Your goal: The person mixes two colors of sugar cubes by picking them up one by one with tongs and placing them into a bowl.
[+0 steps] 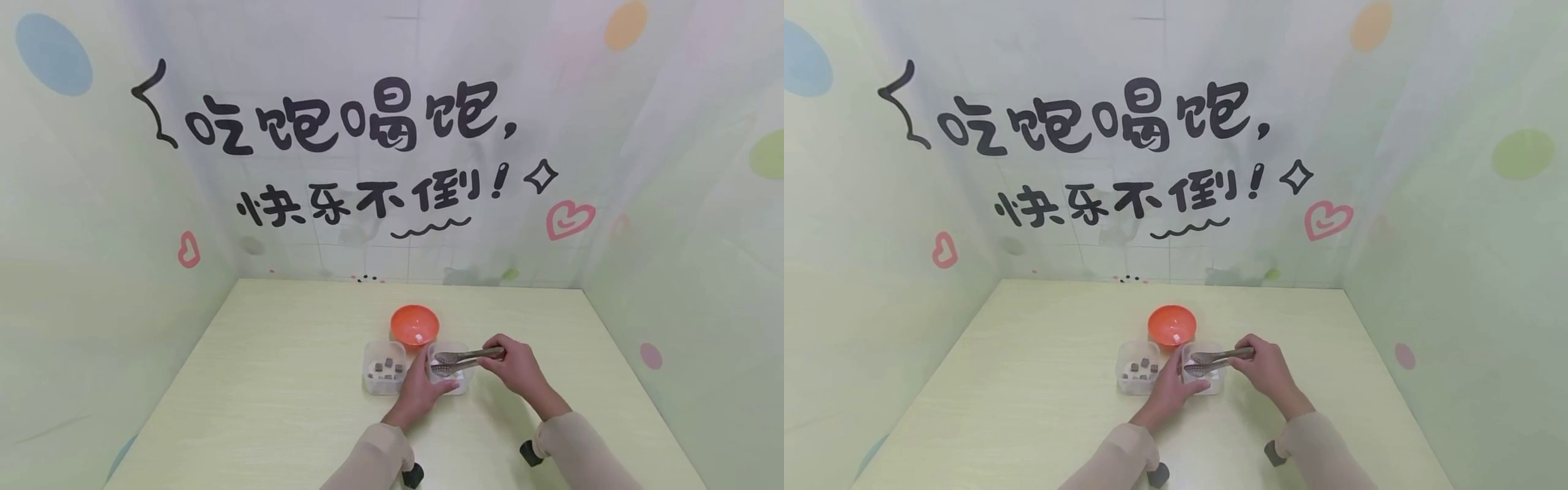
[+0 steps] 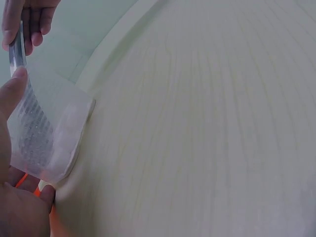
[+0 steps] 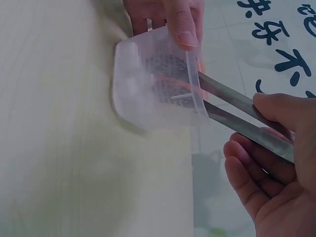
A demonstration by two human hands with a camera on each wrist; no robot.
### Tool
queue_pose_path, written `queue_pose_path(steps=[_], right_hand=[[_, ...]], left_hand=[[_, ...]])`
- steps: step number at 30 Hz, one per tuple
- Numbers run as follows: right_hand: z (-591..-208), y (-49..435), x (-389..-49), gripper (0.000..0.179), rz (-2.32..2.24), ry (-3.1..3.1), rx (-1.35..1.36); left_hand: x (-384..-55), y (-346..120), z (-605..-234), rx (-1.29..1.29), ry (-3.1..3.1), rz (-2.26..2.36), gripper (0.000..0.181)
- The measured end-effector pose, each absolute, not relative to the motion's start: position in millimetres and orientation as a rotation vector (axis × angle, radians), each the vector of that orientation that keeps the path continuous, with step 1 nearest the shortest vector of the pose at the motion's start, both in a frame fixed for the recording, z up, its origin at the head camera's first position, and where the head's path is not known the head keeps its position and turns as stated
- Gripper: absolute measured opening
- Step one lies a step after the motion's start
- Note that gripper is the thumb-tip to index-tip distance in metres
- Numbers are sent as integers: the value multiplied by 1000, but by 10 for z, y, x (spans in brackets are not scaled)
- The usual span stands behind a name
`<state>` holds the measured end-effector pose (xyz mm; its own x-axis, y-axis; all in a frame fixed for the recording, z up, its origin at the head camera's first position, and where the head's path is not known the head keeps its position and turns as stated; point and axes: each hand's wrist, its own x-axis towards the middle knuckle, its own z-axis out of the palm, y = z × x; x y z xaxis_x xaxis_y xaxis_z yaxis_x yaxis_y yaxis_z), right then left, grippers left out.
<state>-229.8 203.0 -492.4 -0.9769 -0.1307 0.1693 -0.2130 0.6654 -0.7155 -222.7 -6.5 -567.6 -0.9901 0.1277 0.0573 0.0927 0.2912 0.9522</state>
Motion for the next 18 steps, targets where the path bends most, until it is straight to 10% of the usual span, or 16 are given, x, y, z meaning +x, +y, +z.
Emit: queue_pose_path(steps=[18], right_hand=[[-4831,2000,-2411,20,1035,-2975,368]], left_hand=[[-2222,-61,-5666,192,2488,1836,96]])
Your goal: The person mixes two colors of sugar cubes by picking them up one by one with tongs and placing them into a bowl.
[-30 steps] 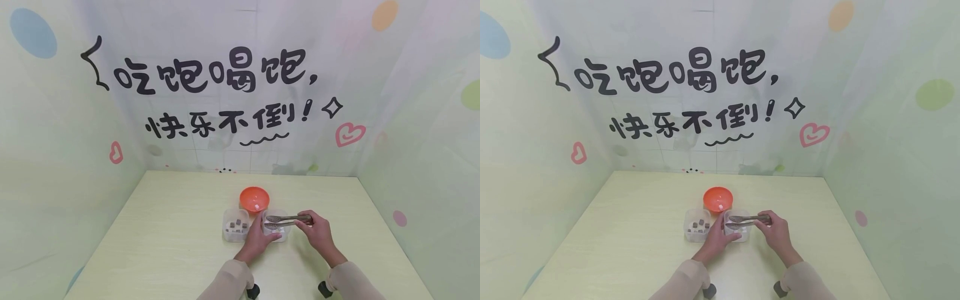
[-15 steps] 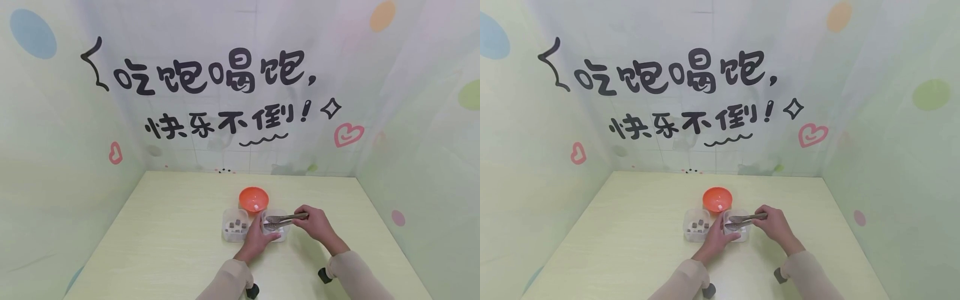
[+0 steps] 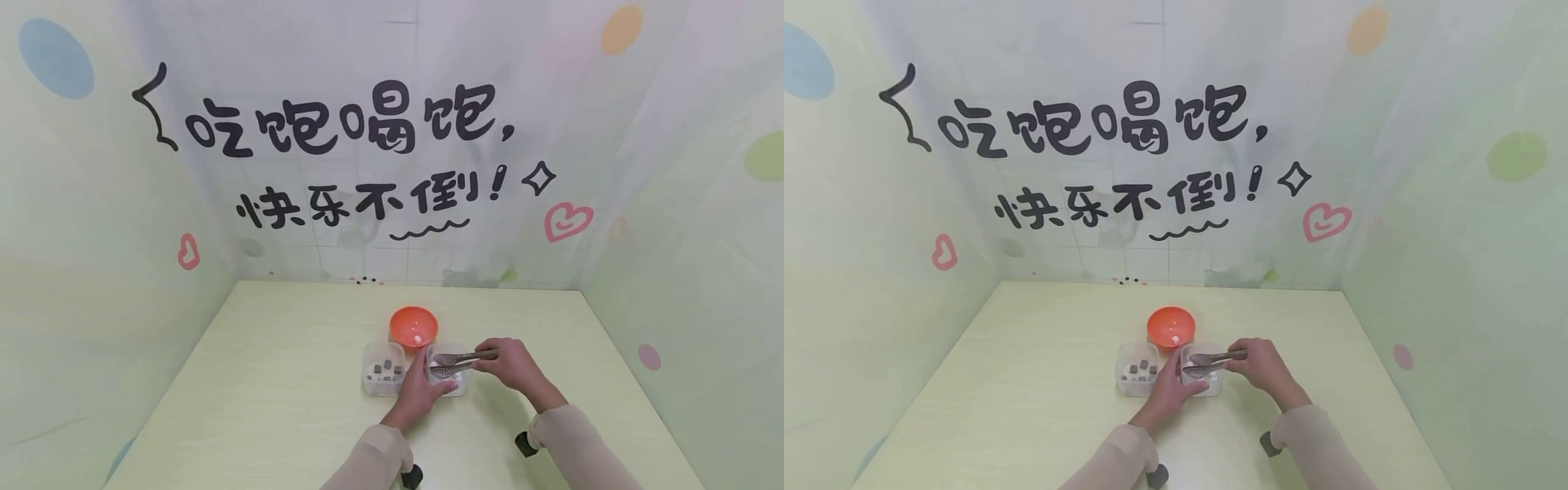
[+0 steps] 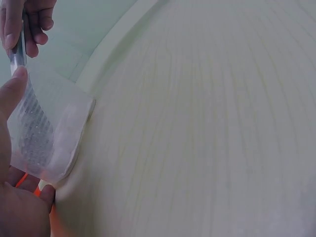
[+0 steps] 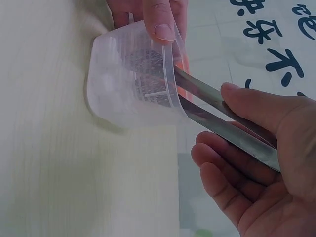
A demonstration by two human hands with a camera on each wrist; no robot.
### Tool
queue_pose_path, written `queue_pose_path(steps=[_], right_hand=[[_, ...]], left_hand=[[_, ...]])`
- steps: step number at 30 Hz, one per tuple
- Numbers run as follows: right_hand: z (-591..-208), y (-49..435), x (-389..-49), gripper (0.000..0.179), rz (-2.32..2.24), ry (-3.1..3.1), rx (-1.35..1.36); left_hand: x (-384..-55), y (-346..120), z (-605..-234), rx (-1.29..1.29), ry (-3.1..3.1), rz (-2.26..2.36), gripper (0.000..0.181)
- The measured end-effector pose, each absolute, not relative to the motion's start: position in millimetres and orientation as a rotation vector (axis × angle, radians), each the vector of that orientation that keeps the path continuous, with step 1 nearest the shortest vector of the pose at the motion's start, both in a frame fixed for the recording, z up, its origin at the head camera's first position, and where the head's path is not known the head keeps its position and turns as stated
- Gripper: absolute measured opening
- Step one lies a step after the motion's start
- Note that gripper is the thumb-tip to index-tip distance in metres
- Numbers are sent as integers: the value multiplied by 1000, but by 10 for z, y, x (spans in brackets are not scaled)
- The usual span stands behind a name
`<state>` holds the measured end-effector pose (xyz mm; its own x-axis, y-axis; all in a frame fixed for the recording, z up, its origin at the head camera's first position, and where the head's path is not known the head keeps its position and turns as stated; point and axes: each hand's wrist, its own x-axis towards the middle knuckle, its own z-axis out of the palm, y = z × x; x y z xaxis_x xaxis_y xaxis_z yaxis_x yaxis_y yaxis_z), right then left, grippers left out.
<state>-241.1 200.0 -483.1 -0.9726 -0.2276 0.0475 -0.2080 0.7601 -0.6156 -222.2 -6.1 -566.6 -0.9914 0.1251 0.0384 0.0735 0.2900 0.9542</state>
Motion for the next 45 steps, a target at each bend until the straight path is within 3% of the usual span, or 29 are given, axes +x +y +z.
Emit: queue_pose_path(steps=[45], right_hand=[[-5006,1974,-2295,13,-1176,3007,-351]], left_hand=[[-2225,-65,-5683,215,2503,1851,94]])
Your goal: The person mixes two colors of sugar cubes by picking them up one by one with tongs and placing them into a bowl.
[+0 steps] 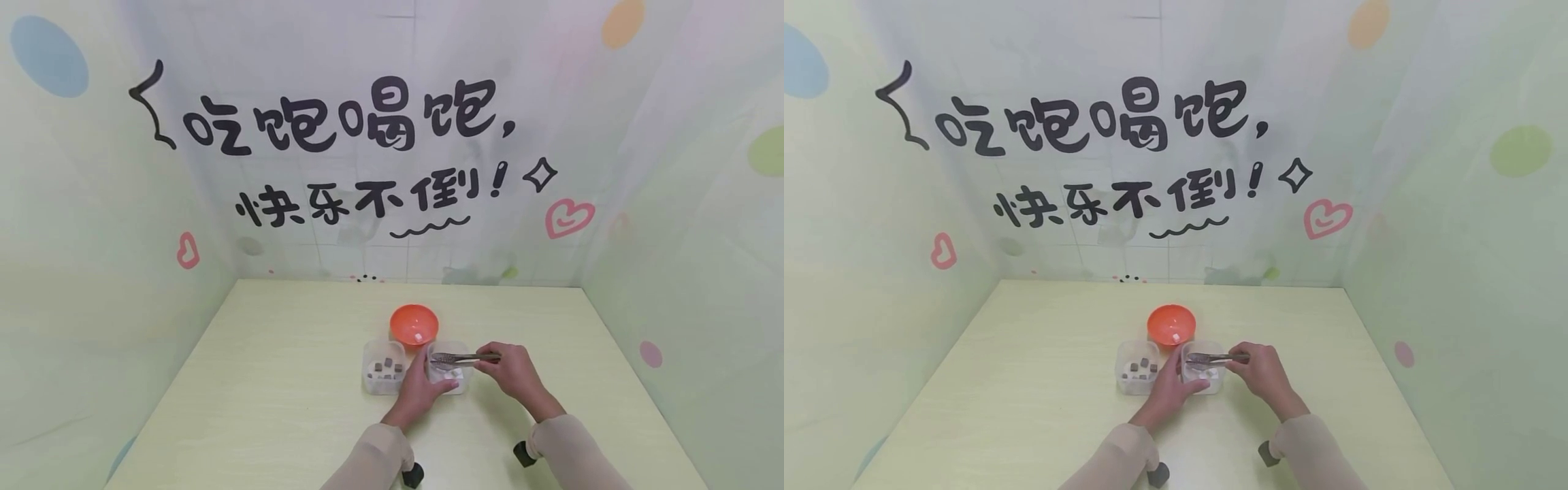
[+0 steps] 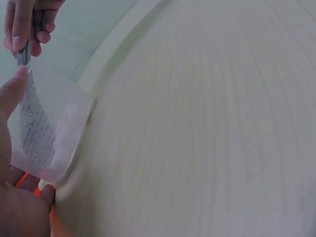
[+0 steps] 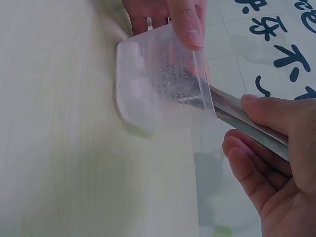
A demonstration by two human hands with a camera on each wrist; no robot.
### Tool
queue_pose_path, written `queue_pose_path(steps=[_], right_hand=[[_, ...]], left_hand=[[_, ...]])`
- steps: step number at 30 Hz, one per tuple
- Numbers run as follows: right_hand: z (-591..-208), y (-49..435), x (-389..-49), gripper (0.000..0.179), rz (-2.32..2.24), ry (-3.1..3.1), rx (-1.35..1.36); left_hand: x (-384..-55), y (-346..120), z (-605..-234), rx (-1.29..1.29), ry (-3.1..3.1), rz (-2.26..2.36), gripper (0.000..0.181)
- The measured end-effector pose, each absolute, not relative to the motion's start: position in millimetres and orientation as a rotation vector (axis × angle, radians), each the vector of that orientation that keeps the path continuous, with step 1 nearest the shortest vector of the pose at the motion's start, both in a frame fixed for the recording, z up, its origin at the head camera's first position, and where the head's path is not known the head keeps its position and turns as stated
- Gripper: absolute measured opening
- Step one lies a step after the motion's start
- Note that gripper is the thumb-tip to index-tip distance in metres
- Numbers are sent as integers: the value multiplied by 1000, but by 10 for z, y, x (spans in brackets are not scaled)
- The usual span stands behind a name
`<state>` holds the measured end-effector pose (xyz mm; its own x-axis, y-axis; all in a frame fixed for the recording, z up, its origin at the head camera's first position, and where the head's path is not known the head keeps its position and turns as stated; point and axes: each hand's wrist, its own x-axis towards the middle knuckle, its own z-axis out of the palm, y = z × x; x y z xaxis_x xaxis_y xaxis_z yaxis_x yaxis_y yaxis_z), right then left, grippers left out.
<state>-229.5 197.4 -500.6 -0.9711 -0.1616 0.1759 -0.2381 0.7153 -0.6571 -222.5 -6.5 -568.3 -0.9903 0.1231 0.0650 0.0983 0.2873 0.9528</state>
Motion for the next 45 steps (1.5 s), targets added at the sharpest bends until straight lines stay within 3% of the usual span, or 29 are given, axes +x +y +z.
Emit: queue_pose_path(steps=[45], right_hand=[[-4975,2107,-2219,16,1191,-2729,292]], left_hand=[[-2232,-76,-5682,260,2508,1864,95]])
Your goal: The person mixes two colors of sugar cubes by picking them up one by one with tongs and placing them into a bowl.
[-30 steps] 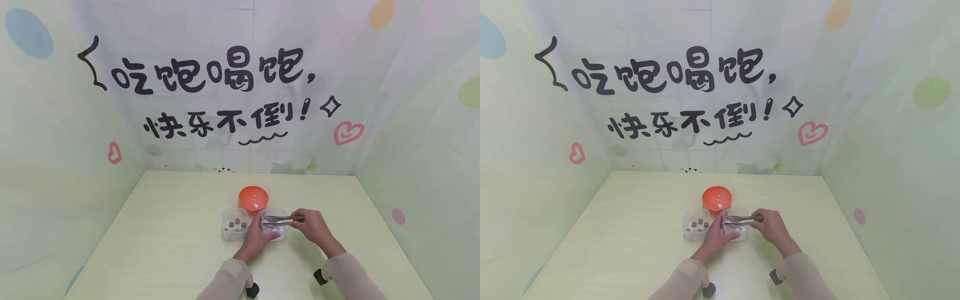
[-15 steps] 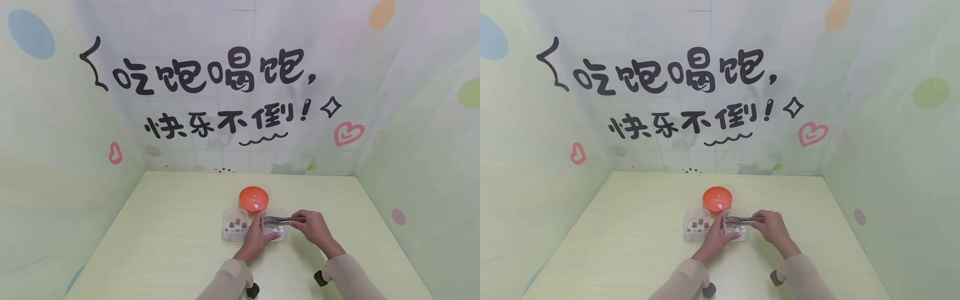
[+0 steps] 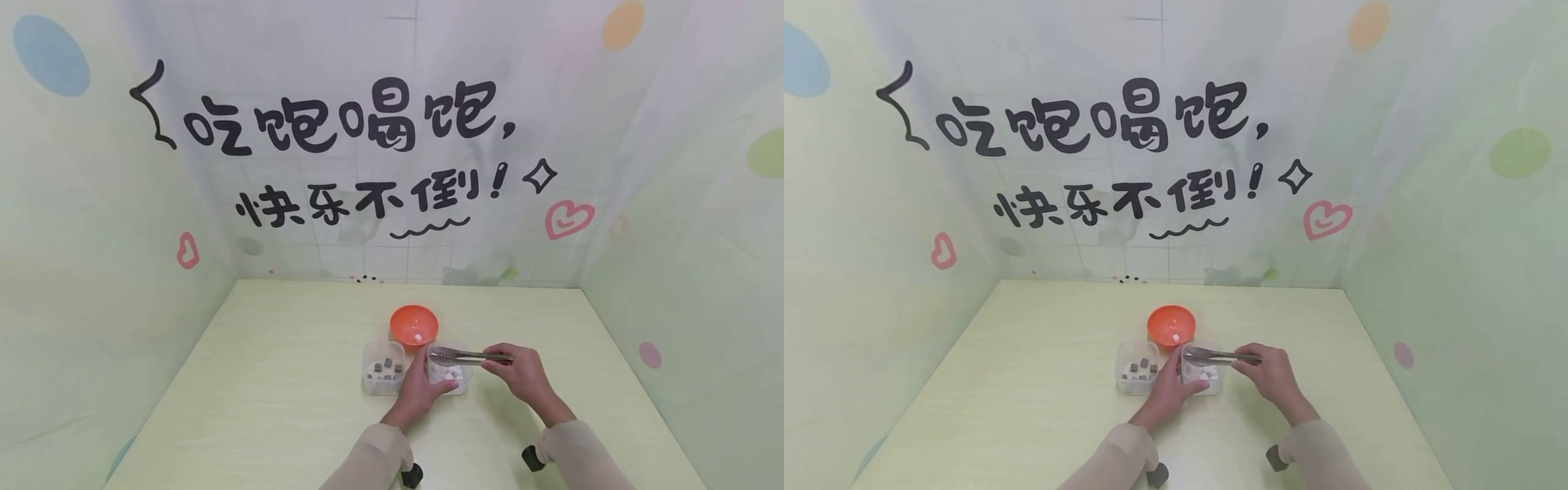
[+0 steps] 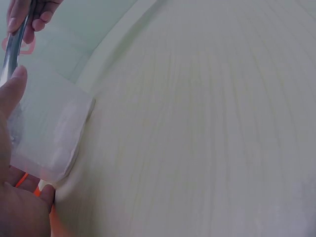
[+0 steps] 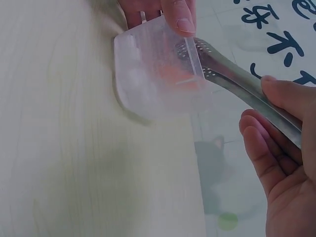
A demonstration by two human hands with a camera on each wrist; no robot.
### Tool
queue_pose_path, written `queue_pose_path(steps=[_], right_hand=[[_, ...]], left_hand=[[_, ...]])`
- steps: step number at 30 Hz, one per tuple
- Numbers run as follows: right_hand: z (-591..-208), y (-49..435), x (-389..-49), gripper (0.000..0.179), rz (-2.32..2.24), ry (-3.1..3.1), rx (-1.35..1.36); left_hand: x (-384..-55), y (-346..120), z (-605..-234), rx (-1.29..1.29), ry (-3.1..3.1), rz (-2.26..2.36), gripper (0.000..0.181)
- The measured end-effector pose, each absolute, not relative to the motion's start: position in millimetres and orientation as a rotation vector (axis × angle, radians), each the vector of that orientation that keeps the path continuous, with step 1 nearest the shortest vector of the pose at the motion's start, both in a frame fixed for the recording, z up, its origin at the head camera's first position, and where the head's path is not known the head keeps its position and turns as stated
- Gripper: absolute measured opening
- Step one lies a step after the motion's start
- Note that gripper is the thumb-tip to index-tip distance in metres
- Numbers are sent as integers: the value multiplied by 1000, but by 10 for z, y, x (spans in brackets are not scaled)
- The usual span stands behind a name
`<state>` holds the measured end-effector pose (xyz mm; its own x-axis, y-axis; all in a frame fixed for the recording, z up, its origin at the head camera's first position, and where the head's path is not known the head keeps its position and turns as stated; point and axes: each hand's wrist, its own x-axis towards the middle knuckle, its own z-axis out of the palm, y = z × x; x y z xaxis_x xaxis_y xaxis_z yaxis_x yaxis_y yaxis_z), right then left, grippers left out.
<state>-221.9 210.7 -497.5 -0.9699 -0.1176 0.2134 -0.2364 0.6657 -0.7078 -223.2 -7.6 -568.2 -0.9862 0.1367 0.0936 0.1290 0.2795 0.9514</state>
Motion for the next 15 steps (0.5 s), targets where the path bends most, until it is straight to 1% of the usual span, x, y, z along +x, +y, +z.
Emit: queue_pose_path(steps=[8,15], right_hand=[[-4959,2176,-2187,17,1264,-2656,278],[-4991,2202,-2200,20,1364,-2544,297]], left_hand=[[-2231,-82,-5683,280,2518,1866,95],[-2214,-72,-5657,227,2527,1834,95]])
